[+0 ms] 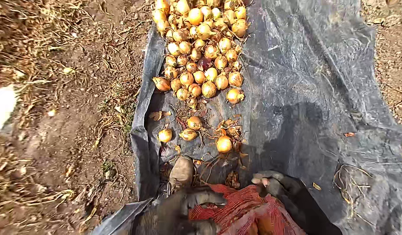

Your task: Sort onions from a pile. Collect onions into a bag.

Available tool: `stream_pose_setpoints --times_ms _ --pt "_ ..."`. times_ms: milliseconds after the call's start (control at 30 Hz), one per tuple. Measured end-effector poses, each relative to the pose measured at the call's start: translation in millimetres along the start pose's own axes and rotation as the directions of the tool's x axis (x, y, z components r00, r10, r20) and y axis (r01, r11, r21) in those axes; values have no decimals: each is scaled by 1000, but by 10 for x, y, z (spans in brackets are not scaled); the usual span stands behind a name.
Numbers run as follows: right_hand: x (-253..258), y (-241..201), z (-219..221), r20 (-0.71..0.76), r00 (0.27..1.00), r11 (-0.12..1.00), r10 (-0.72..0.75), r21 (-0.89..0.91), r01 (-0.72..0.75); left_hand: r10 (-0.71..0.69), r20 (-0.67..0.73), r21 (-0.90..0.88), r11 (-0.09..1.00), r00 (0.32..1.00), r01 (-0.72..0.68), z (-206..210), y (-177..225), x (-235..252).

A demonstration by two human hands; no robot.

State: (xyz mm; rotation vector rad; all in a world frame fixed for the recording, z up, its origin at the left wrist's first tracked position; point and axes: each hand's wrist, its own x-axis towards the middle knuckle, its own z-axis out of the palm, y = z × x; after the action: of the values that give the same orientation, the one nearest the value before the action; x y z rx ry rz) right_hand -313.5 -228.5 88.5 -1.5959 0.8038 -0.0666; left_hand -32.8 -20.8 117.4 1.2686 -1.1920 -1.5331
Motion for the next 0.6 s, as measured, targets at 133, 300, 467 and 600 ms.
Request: stream_pose_setpoints --times_ms 133,300,467,600 --pt "1271 752 667 -4 991 718 132 -689 -99 -304 -774 220 694 556 685 -730 -1104 134" --pt "1850 1010 1197 146 983 605 110 -794 50 -229 -801 367 542 553 756 -1057 -1847 621" --pt "2213 435 451 -286 941 873 179 -395 -286 -179 -642 682 311 745 662 -1096 -1918 1215" --pt "2801 208 -338 -403 914 799 -48 -565 -207 -281 -397 814 333 874 477 -1525 -1625 1605"
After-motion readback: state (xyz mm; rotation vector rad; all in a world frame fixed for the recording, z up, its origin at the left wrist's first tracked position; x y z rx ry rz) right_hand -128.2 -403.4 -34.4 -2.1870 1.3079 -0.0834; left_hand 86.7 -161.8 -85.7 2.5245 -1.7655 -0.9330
